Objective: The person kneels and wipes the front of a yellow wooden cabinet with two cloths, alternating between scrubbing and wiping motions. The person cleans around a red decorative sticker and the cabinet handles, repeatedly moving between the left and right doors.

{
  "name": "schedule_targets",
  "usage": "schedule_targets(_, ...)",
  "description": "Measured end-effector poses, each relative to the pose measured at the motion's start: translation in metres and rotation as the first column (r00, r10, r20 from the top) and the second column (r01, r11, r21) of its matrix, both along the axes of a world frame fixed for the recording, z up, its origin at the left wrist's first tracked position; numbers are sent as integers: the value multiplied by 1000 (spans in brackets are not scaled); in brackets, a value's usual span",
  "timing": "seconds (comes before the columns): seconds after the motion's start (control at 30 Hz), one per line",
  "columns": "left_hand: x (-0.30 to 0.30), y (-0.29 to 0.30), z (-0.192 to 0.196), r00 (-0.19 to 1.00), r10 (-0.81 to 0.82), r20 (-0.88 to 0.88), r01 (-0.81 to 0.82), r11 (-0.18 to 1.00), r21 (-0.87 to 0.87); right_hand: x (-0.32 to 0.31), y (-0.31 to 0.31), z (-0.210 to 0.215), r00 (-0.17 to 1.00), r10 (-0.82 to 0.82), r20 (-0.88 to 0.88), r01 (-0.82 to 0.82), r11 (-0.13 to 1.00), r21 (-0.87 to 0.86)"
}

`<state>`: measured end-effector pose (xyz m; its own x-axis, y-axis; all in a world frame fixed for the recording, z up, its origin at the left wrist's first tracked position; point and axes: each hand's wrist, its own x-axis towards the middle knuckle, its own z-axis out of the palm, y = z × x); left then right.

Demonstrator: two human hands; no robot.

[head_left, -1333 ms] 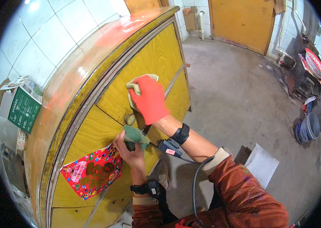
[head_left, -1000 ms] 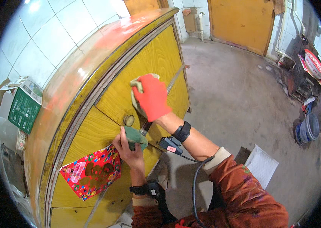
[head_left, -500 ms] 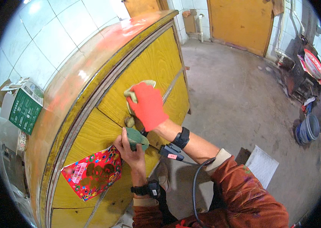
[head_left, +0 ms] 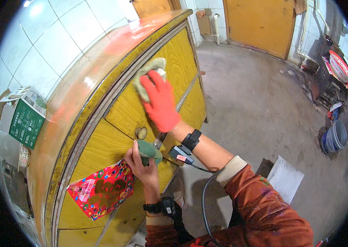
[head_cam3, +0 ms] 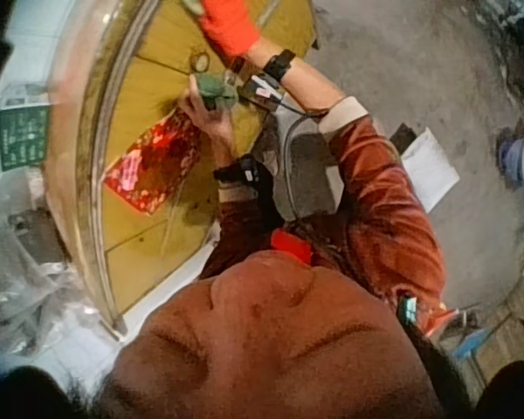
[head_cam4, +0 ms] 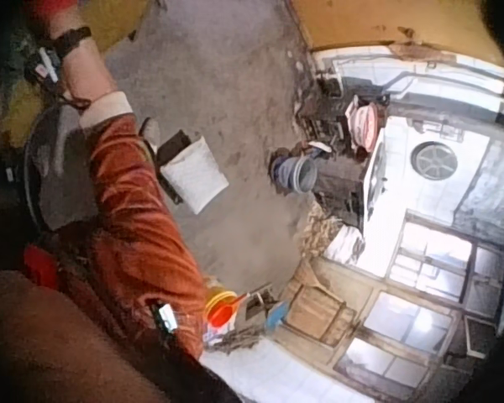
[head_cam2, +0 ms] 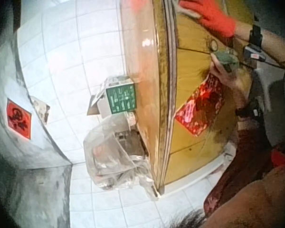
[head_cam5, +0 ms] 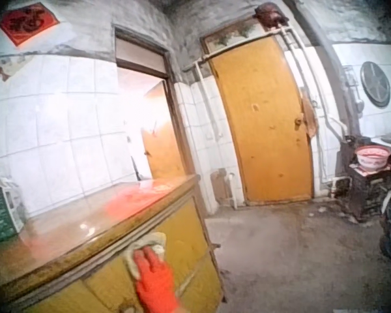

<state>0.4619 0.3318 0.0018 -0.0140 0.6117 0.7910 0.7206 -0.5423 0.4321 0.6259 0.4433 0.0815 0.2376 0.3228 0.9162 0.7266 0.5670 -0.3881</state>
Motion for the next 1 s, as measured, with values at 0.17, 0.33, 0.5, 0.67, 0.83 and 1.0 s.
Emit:
schedule_targets(0.17, -1, -2, 2, 1000, -4, 2, 4, 1000, 4, 36, 28, -35, 912, -172, -371, 106, 976, -192)
schedule_targets(0.33, 4, -4, 5, 1000, 29, -3, -29, 1000, 1, 22, 23, -13, 970, -23, -243, -17, 987, -161)
schedule_targets(0.5, 4, -4, 5, 1000, 22, -1, -22, 1000, -22, 63, 34, -4, 997, 21, 76, -17, 998, -58)
schedule_targets(0.67, 2, -2, 3, 999, 18, -33, -18, 1000, -4, 115, 95, -13, 989, 65, -129, -67, 998, -5)
schedule_targets(0.83, 5, -3, 5, 999, -31, -18, 32, 998, 52, 144, 114, -11, 900, -23, -436, -152, 919, -363)
schedule_targets(1.0, 7, -2, 4, 999, 39, 7, -39, 999, 6, 95, 82, 4, 829, -38, -557, -232, 884, -406)
